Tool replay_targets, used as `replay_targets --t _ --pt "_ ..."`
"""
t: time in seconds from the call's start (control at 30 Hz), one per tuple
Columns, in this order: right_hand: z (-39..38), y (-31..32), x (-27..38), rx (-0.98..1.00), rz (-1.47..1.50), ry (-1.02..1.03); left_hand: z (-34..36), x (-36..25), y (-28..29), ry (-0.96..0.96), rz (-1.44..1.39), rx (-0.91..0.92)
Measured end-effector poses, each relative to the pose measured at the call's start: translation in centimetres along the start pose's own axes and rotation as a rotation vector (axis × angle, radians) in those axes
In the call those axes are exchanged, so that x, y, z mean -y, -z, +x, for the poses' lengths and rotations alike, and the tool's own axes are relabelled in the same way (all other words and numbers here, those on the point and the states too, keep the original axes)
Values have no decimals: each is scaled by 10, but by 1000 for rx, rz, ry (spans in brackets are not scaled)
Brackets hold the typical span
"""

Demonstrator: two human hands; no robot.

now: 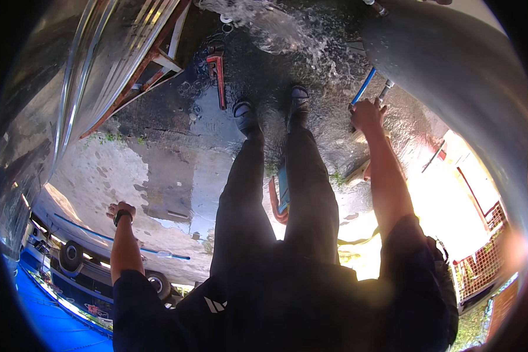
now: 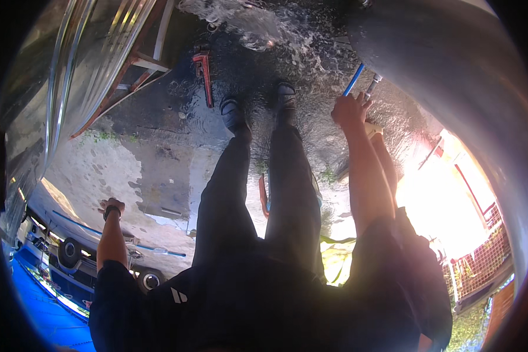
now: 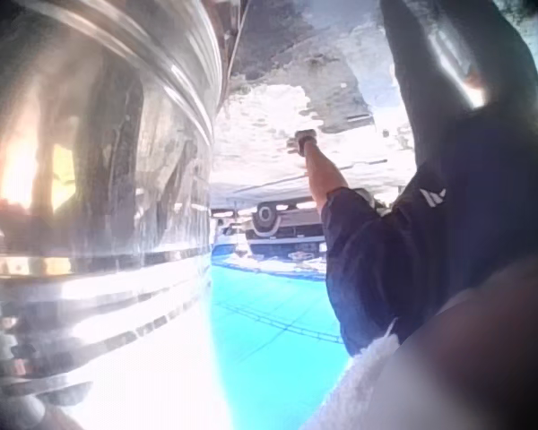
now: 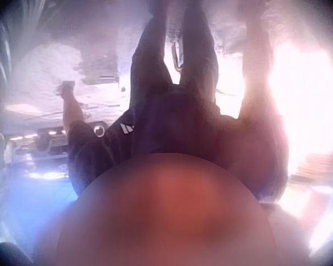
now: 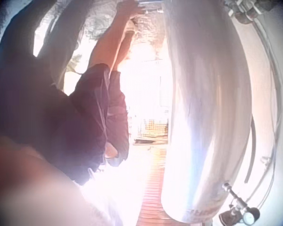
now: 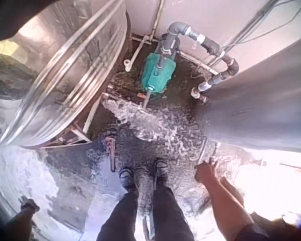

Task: The person uses a pipe wrench to tighten a fitting on a water pipe connected to a large metal tank. Water leaks from the joint during the process. The person then uses a screwdriver to adjust a valve on the pipe.

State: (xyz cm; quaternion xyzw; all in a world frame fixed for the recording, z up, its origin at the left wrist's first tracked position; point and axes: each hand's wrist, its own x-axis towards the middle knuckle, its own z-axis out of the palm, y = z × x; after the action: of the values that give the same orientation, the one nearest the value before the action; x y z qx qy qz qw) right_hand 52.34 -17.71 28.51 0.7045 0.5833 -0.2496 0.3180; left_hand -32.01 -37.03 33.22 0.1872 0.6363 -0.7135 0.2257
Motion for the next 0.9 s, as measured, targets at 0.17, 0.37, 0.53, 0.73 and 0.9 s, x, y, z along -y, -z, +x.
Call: replay_targets --t 0.17,0.37,0.53,0.73,0.9 --pt "-86 -8 -12 90 545 55 -66 -17 3 -411 -503 -466" --pt "-137 124 -20 211 1691 509 -154 4 63 -1446 -1238 321" --pt "-144 -51 -42 522 -47 -487 -128 -61 38 -466 242 -134" --pt "-197 -189 -15 417 846 -454 -186 -208 48 -1134 -774 -739" --pt "-182 -197 43 546 1791 -462 -304 -292 26 -1528 -891 55"
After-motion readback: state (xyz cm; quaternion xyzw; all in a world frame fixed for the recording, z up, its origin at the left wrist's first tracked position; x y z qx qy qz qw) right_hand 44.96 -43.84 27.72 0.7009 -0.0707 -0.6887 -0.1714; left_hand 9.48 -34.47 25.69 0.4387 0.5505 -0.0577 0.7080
